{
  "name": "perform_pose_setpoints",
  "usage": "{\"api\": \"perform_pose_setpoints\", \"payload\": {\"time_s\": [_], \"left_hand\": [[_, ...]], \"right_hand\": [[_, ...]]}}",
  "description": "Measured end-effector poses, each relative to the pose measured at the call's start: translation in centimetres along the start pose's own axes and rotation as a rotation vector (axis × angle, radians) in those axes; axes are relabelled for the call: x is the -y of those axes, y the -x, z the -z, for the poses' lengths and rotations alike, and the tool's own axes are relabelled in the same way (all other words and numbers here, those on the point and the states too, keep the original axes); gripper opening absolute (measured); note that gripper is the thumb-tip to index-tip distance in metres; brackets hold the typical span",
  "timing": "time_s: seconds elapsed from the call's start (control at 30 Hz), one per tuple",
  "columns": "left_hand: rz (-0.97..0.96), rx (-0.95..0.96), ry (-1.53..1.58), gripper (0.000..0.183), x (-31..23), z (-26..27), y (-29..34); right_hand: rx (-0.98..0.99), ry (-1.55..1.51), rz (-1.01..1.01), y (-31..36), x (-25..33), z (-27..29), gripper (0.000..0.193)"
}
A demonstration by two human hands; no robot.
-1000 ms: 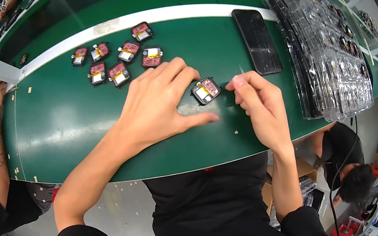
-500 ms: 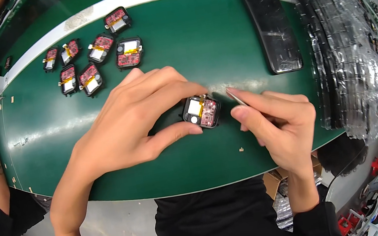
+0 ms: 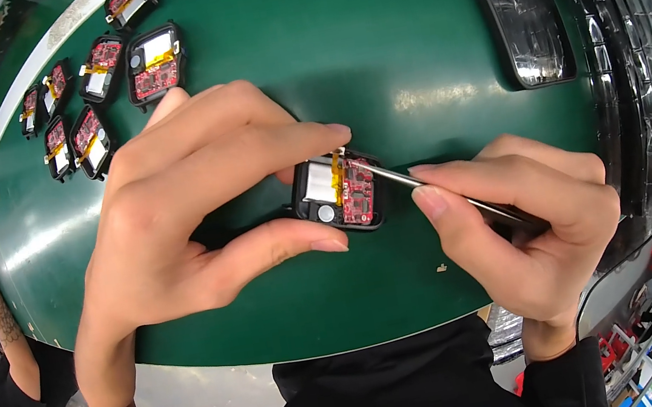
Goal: Assemble internal components of smartwatches using tweezers on a factory production line.
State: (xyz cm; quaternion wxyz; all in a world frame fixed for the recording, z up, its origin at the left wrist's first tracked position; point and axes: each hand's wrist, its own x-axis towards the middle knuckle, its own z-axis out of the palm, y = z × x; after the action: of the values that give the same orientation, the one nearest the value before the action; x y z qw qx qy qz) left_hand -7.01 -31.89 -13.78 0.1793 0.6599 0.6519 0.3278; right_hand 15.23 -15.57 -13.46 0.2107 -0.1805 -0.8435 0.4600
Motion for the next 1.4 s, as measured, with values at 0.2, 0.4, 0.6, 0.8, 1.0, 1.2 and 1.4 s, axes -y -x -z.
{"api": "perform_pose_setpoints", "payload": {"time_s": [0.2,0.4,0.6,0.8,1.0,1.2,1.4], "left_hand": [[-0.041,-0.014,0.001,0.071,0.5,-0.2,0.1],[-0.053,-0.022,-0.026,0.071,0.1,0.0,0.1],[0.034,-0.024,-0.053,0.068,-0.2,0.1,0.2],[0.005,-0.041,-0.036,0.065,0.0,0.1,0.1],[0.005,0.005,-0.010,0.067,0.4,0.6,0.1],[-0.013,0.050,0.111,0.069,0.9,0.9,0.2],[-0.070,0.090,0.070,0.070,1.0,1.1,0.0]], "right_hand": [[-0.021,0.010,0.021,0.0,-0.2,-0.7,0.017],[-0.037,0.009,0.048,0.0,-0.1,-0.7,0.021],[-0.147,0.155,0.246,0.6,-0.7,-1.4,0.031],[-0.163,0.185,0.337,0.5,-1.3,-1.8,0.035],[-0.077,0.134,0.240,0.3,-0.6,-1.3,0.028],[0.049,0.065,0.100,0.1,-0.1,-0.1,0.021],[0.059,0.047,0.125,0.0,-0.4,-0.2,0.019]]}}
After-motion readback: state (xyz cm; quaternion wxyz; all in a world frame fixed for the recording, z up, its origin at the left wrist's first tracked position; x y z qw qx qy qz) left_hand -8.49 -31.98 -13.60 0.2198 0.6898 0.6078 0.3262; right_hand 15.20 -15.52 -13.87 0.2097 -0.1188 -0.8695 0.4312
